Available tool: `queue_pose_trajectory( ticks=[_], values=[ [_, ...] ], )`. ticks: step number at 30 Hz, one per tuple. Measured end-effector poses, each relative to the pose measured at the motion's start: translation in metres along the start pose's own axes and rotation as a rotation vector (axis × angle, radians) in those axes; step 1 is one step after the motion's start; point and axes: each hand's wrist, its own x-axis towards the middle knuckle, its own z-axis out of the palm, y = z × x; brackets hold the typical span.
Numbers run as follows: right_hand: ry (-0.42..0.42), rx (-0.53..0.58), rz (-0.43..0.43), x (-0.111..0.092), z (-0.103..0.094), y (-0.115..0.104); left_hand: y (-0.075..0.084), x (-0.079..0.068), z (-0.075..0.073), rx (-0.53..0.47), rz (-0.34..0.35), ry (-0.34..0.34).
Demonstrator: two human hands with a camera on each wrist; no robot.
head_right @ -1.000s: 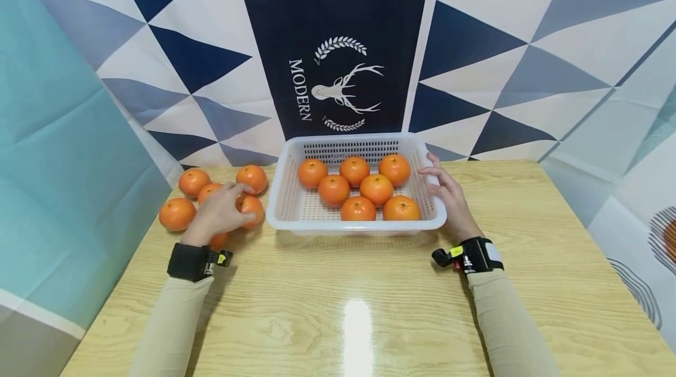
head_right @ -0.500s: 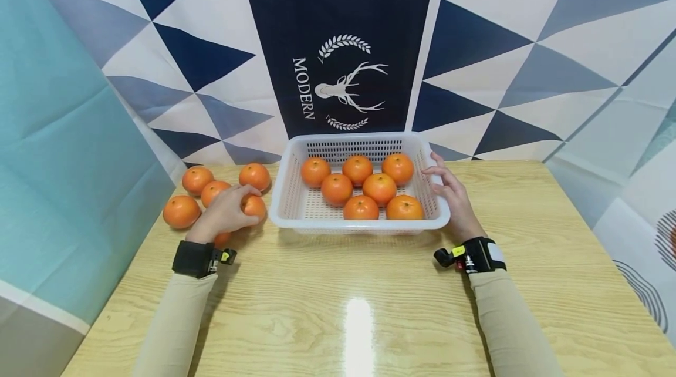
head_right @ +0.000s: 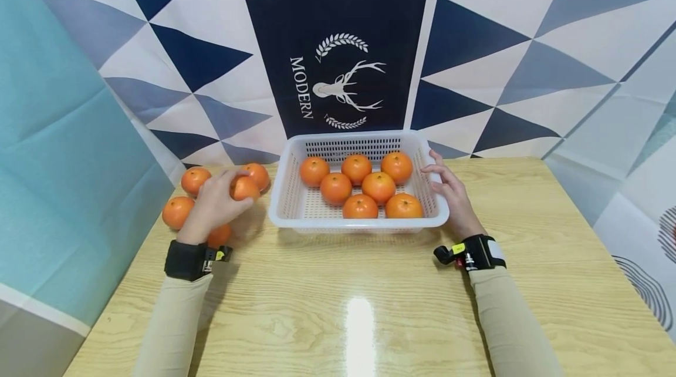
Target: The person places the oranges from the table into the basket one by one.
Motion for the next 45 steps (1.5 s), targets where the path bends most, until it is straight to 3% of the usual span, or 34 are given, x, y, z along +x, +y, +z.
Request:
queue_pose_trajectory(
  ticks=[4,8,13,19,27,34,45],
  values=[
    [0.0,-0.01,-0.004,0.001,-0.001,-0.002,0.013,0.003,-0.007,-0.031,0.022,0.104],
    [-0.002,0.0,-0.01,0.001,-0.002,-0.002,0.029,0.007,-0.014,-0.062,0.056,0.128],
    [0.011,-0.002,-0.013,0.002,-0.002,0.0,0.047,0.015,-0.016,-0.105,0.083,0.069],
    [0.017,-0.02,-0.049,0.0,-0.001,0.007,0.056,0.025,-0.006,-0.165,0.142,0.014],
    [0.031,-0.046,-0.039,0.0,-0.003,0.007,0.079,0.035,0.007,-0.156,0.196,-0.091],
    [0.033,-0.067,-0.039,0.001,-0.003,0.004,0.097,0.043,0.015,-0.139,0.251,-0.141],
    [0.023,-0.058,-0.05,0.001,-0.004,0.005,0.101,0.041,0.028,-0.095,0.289,-0.219]
  ],
)
